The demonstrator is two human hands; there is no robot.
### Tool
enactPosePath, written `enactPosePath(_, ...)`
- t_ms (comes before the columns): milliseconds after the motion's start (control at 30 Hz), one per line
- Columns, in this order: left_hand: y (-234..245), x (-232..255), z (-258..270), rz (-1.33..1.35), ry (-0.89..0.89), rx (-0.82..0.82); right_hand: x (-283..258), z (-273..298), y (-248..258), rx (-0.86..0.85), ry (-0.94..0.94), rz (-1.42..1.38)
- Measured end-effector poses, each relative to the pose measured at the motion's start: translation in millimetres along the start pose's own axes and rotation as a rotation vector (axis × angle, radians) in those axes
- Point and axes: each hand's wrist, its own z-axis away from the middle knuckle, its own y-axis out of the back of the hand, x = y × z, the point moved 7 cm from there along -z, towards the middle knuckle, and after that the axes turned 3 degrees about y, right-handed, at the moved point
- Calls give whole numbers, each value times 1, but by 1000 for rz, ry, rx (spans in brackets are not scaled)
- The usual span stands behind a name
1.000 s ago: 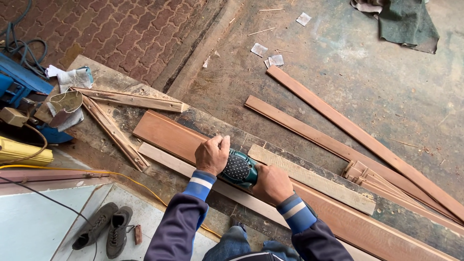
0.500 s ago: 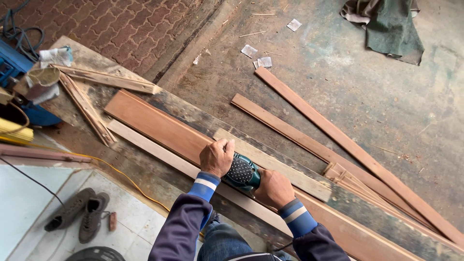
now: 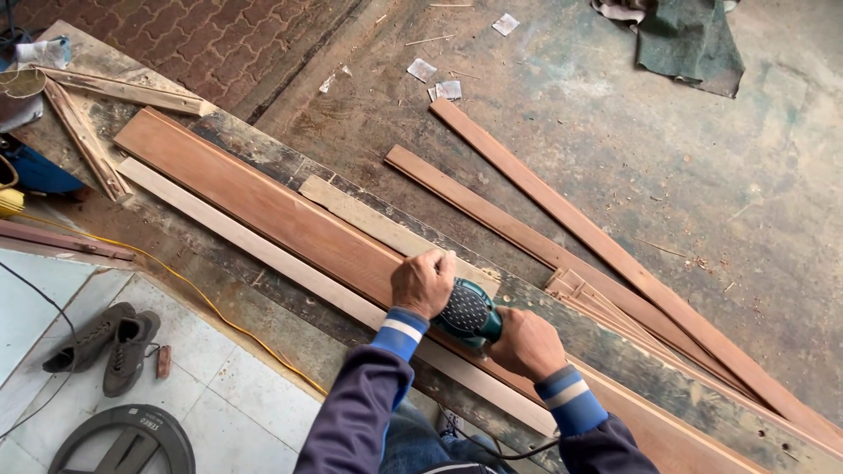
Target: Sanding wooden planks using manual sandpaper and an electric orbital sander.
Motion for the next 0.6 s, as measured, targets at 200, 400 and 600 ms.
enactPosePath(200,-65,27,38,1,4,-70,80,33,-18,-125,-79,32)
enactPosePath(400,-98,61,70,6,10,-113,131,64,-18,-148,-145,58)
enactPosePath(600,-94,84,92,72,-19,-119,145,86,-22,-179,-209,67)
